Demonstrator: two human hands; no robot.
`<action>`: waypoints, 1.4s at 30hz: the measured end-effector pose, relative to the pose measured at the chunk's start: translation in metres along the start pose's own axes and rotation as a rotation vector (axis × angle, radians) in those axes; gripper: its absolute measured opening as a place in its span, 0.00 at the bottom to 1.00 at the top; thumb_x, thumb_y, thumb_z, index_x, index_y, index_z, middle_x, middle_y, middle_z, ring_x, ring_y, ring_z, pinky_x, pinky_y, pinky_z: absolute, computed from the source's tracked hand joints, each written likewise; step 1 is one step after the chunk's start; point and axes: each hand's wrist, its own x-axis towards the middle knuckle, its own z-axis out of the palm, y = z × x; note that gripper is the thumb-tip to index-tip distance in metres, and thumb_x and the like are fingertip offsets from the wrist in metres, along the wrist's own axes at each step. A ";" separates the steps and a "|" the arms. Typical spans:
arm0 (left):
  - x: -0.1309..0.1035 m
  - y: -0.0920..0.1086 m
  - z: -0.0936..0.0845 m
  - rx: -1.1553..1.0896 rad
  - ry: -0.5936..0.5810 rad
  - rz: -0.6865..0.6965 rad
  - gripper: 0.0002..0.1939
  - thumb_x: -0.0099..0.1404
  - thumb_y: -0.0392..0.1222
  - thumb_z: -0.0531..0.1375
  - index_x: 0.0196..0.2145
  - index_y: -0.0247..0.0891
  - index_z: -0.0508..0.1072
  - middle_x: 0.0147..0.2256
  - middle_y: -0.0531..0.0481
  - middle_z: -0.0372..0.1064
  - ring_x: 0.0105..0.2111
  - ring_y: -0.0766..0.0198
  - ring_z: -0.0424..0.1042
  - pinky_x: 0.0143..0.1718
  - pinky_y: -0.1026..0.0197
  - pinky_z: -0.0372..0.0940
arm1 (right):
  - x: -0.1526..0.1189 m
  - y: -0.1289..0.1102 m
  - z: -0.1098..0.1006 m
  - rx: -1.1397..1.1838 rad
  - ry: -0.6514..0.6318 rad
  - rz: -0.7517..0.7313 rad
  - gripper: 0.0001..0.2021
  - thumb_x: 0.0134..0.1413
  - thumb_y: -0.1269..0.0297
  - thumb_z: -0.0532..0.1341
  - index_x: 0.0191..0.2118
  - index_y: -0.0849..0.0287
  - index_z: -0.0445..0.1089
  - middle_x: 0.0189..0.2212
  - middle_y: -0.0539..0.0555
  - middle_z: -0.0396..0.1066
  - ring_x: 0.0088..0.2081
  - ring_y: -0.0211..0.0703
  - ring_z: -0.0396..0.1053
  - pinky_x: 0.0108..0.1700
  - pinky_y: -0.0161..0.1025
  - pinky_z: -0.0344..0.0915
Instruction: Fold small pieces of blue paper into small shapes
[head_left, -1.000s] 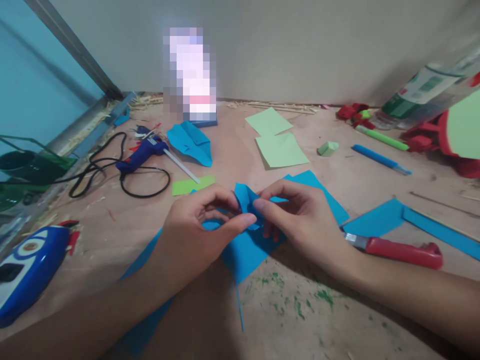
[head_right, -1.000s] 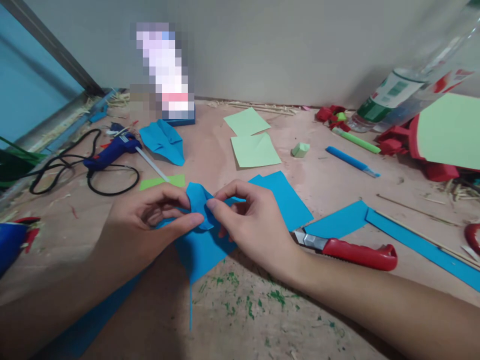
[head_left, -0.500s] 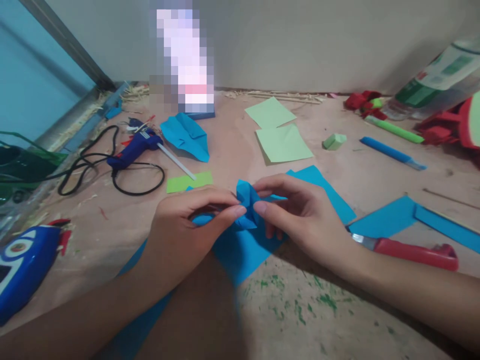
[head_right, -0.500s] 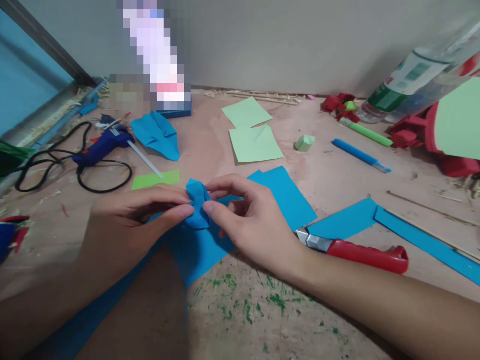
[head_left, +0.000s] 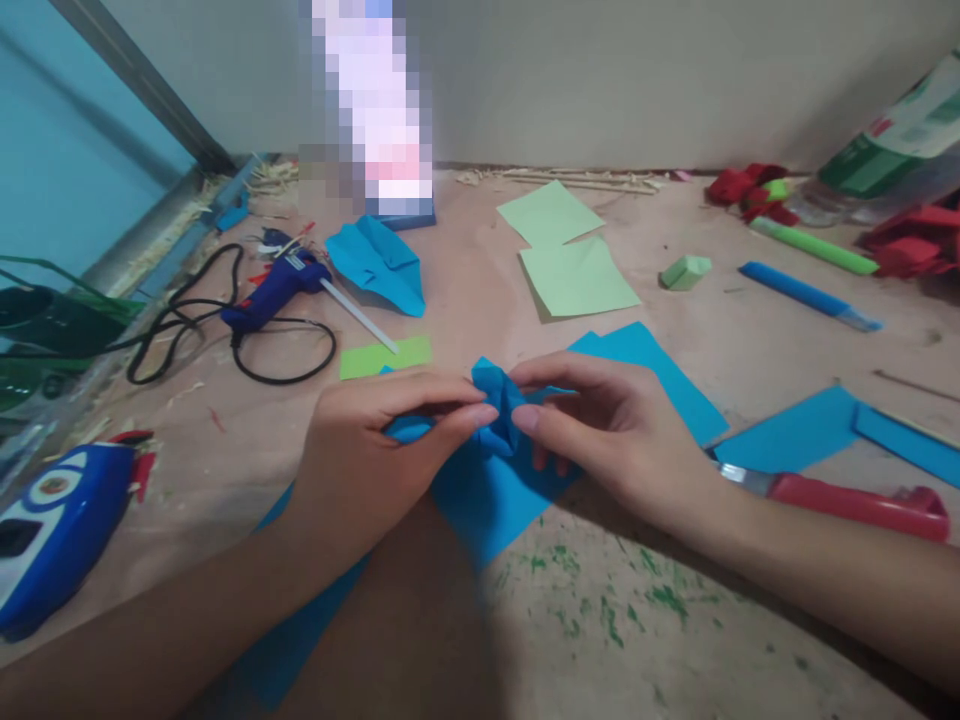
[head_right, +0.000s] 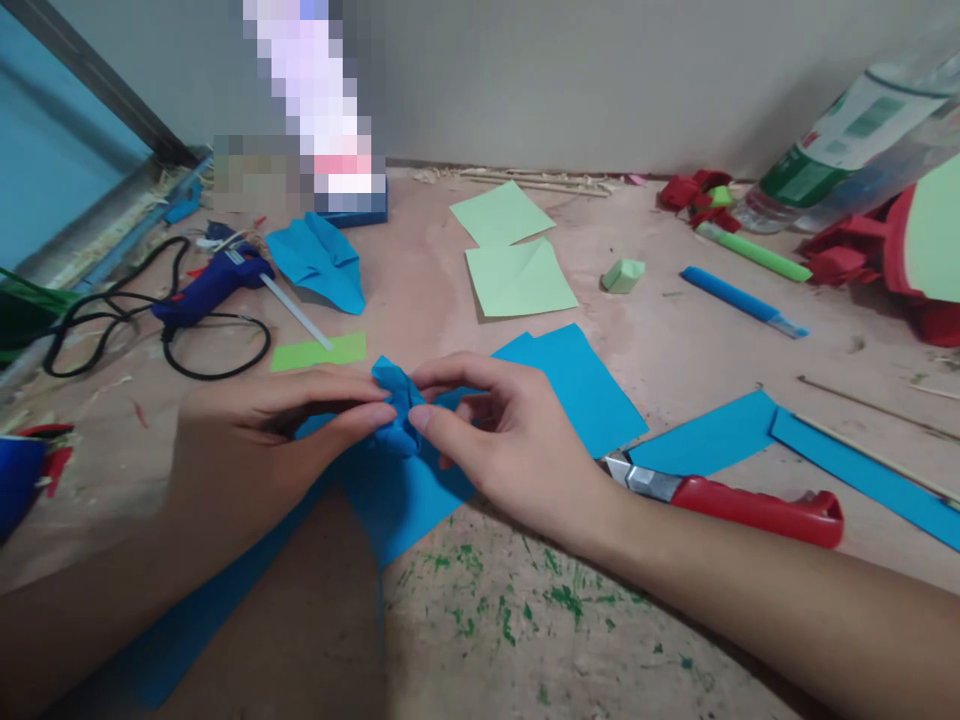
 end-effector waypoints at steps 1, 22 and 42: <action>0.001 0.000 0.000 0.020 -0.006 0.048 0.04 0.70 0.42 0.68 0.35 0.46 0.82 0.39 0.55 0.84 0.39 0.57 0.82 0.43 0.56 0.76 | 0.000 0.001 0.000 0.001 0.006 -0.001 0.09 0.56 0.66 0.71 0.42 0.60 0.79 0.28 0.48 0.74 0.24 0.34 0.69 0.25 0.33 0.67; -0.006 -0.003 0.005 -0.208 0.028 -0.164 0.11 0.61 0.42 0.74 0.42 0.45 0.81 0.37 0.53 0.83 0.35 0.58 0.82 0.36 0.60 0.79 | -0.003 0.002 0.000 -0.044 0.021 -0.072 0.06 0.57 0.69 0.69 0.41 0.60 0.79 0.31 0.49 0.77 0.24 0.33 0.69 0.25 0.32 0.67; -0.007 0.001 0.014 -0.313 -0.004 -0.165 0.07 0.62 0.37 0.72 0.38 0.42 0.81 0.36 0.54 0.80 0.33 0.66 0.79 0.37 0.68 0.77 | -0.004 0.004 0.006 -0.323 0.040 -0.194 0.05 0.62 0.71 0.65 0.38 0.58 0.79 0.30 0.48 0.78 0.30 0.37 0.72 0.31 0.34 0.66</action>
